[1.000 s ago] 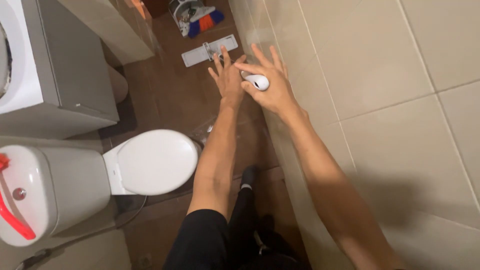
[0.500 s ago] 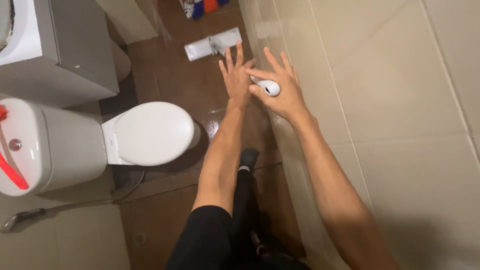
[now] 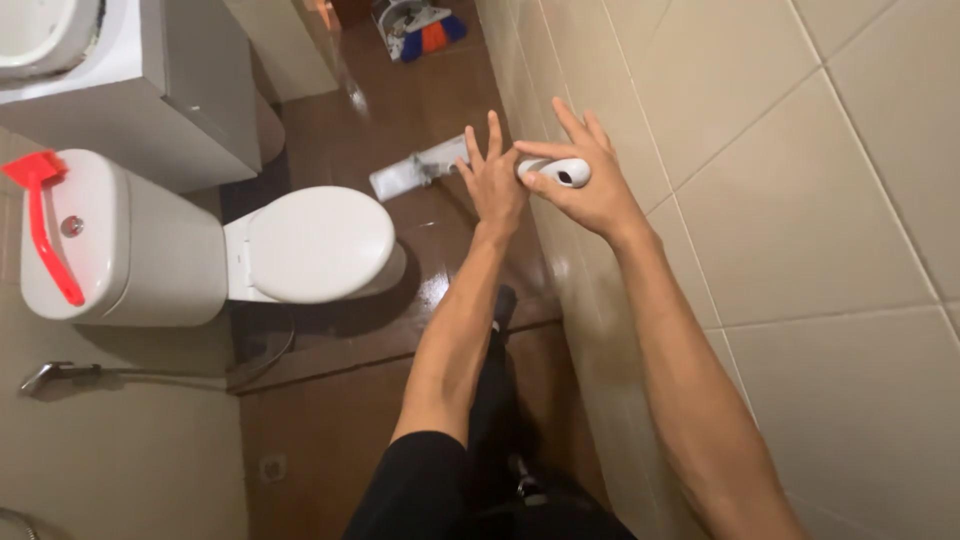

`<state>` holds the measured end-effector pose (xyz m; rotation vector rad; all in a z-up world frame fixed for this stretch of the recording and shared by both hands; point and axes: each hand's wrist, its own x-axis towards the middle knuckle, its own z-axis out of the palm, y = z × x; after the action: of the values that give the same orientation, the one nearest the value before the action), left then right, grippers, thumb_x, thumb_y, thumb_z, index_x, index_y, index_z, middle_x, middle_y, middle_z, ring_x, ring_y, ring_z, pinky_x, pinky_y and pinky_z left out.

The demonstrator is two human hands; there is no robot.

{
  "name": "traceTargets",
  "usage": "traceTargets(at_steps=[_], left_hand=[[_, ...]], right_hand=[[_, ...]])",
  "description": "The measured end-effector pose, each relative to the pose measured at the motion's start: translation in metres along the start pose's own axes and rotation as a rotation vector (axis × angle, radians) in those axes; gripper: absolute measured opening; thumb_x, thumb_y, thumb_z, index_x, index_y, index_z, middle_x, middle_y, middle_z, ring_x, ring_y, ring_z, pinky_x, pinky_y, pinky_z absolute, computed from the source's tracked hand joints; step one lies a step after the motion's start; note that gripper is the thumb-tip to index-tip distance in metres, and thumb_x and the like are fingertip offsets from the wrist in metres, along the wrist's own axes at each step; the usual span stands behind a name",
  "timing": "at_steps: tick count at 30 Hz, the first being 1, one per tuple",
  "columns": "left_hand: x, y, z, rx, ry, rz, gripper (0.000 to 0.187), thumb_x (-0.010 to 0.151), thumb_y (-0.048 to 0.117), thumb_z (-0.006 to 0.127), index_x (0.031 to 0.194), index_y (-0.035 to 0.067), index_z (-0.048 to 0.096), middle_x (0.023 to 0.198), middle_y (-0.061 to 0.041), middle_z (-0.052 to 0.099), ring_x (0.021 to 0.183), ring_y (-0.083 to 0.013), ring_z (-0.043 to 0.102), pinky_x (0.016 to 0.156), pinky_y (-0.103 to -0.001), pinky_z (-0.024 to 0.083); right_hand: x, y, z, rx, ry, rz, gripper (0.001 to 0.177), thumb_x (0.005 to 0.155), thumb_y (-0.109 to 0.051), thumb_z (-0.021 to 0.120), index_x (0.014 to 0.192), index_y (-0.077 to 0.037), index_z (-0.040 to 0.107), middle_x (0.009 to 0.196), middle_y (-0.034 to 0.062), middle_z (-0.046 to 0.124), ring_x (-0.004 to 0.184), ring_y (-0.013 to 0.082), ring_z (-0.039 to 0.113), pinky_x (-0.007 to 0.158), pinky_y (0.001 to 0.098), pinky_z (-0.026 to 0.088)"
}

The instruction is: The person cleans a bathroom floor with a flat mop, then pauses to extend the mop handle by twisting and pulling it before continuing to mop.

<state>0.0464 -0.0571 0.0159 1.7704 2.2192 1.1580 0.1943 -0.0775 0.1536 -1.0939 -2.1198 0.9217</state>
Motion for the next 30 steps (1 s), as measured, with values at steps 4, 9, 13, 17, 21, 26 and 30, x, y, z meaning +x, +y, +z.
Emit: traceTargets(at_steps=[4,9,13,17,21,26,30], left_hand=[[-0.029,0.0,-0.018,-0.008,0.03,0.017,0.033,0.079,0.018,0.077,0.111,0.024,0.079,0.165,-0.01,0.031,0.151,-0.0488,0.023,0.115,-0.075,0.021],[-0.048,-0.019,-0.03,0.021,0.042,-0.009,0.032,0.081,0.02,0.078,0.113,0.024,0.077,0.16,-0.015,0.038,0.149,-0.0501,0.025,0.115,-0.075,0.021],[-0.044,-0.021,-0.053,0.044,-0.02,-0.052,0.04,0.083,0.013,0.073,0.12,0.026,0.075,0.16,-0.019,0.037,0.148,-0.0521,0.024,0.114,-0.074,0.019],[-0.027,-0.033,-0.059,0.028,-0.029,-0.1,0.035,0.087,0.015,0.069,0.12,0.026,0.074,0.162,-0.019,0.036,0.152,-0.0505,0.021,0.118,-0.072,0.015],[-0.01,-0.047,-0.063,0.048,-0.095,-0.175,0.033,0.089,0.018,0.066,0.119,0.027,0.074,0.162,-0.019,0.032,0.151,-0.0501,0.017,0.119,-0.07,0.012],[0.026,-0.097,-0.046,0.055,-0.092,-0.207,0.032,0.094,0.023,0.064,0.125,0.028,0.072,0.164,-0.017,0.032,0.152,-0.0483,0.018,0.121,-0.068,0.011],[0.068,-0.14,-0.043,0.06,-0.112,-0.25,0.042,0.093,0.025,0.063,0.134,0.033,0.067,0.165,-0.014,0.032,0.152,-0.0456,0.021,0.121,-0.066,0.012]], right_hand=[[-0.024,-0.022,0.002,0.011,-0.016,0.013,0.048,0.083,-0.037,0.081,0.129,-0.03,0.072,0.17,0.013,0.027,0.157,0.0469,0.011,0.121,0.0582,0.022],[-0.036,-0.025,0.031,0.065,-0.033,-0.015,0.049,0.083,-0.035,0.08,0.13,-0.028,0.073,0.168,0.0155,0.032,0.156,0.0477,0.016,0.122,0.0586,0.023],[-0.031,-0.03,0.045,0.161,0.001,-0.082,0.045,0.087,-0.035,0.078,0.131,-0.027,0.073,0.166,0.0189,0.039,0.158,0.0461,0.023,0.127,0.0566,0.022],[-0.013,-0.041,0.05,0.1,0.036,-0.098,0.044,0.086,-0.035,0.079,0.129,-0.026,0.074,0.165,0.0215,0.039,0.158,0.0479,0.019,0.125,0.0563,0.023],[0.006,-0.039,0.065,0.014,0.037,-0.113,0.044,0.085,-0.034,0.08,0.128,-0.027,0.075,0.167,0.0206,0.034,0.157,0.0493,0.012,0.124,0.0589,0.018],[0.051,-0.031,0.097,0.031,0.009,-0.092,0.046,0.085,-0.034,0.079,0.13,-0.028,0.074,0.168,0.0192,0.033,0.157,0.0489,0.012,0.124,0.0614,0.015],[0.104,-0.019,0.129,0.014,0.012,-0.151,0.048,0.083,-0.036,0.08,0.131,-0.03,0.074,0.167,0.0178,0.035,0.157,0.0488,0.016,0.124,0.0636,0.018]])
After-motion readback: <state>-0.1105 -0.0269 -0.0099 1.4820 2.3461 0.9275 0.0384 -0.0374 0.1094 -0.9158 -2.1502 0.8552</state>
